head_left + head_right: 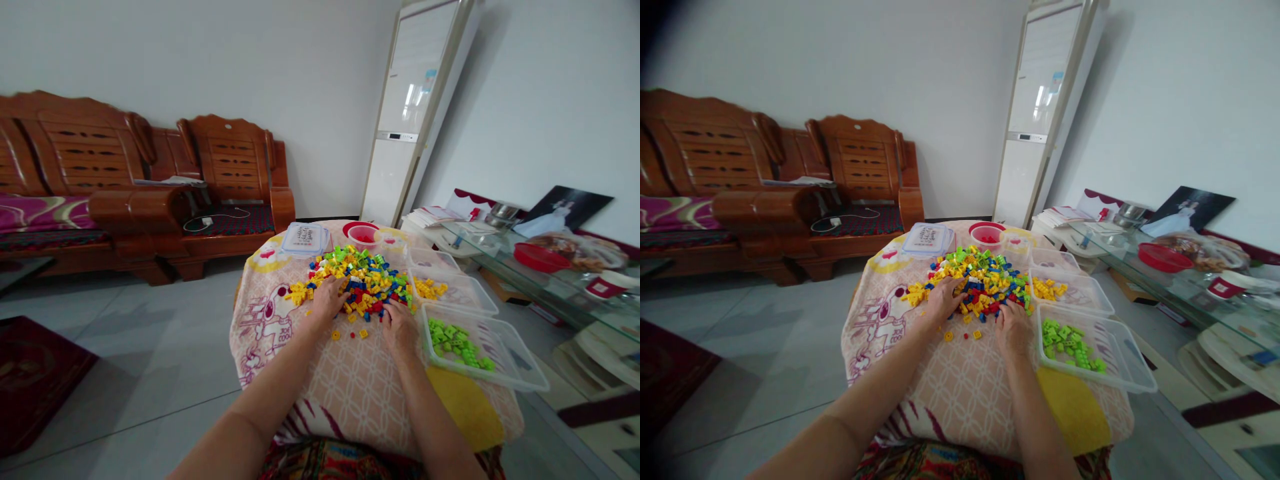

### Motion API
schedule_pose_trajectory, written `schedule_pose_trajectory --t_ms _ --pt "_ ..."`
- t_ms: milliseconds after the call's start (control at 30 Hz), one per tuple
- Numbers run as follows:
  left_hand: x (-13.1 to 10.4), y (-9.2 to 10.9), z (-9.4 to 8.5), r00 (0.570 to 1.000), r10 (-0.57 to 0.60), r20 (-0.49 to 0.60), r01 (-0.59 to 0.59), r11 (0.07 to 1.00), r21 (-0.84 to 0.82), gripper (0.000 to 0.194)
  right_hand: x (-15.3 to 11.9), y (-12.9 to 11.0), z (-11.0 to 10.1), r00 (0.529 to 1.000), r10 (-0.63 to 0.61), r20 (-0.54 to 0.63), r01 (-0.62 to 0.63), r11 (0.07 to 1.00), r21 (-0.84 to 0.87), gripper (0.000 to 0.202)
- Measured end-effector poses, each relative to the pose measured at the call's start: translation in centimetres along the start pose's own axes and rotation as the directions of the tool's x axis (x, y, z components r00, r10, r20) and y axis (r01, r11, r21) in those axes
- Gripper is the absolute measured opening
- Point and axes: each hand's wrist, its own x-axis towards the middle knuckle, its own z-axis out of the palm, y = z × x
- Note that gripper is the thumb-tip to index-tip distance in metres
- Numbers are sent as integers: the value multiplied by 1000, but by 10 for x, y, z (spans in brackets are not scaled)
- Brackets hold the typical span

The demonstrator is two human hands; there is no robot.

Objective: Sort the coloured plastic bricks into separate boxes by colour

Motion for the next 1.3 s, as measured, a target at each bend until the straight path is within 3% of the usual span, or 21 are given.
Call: schedule_pose_trajectory --t_ms 100,300,600,1000,1300 --pt "2 2 4 1000 -23 -4 22 999 -34 34 0 2 1 1000 -4 3 4 1000 10 33" --pt "0 -5 -1 991 57 124 -29 975 -220 37 0 2 2 1000 1 -4 -1 1000 19 32" --pt "-3 -25 -4 999 -32 -29 21 947 -320 26 1 -3 -2 1000 11 -12 -10 999 38 31" --pt "-3 -35 -16 984 -138 -112 96 943 -320 28 0 1 0 1000 11 10 -12 999 46 32" --pt "-3 -35 -15 984 -128 -127 72 926 -371 26 1 -1 -2 1000 7 2 -7 999 37 32"
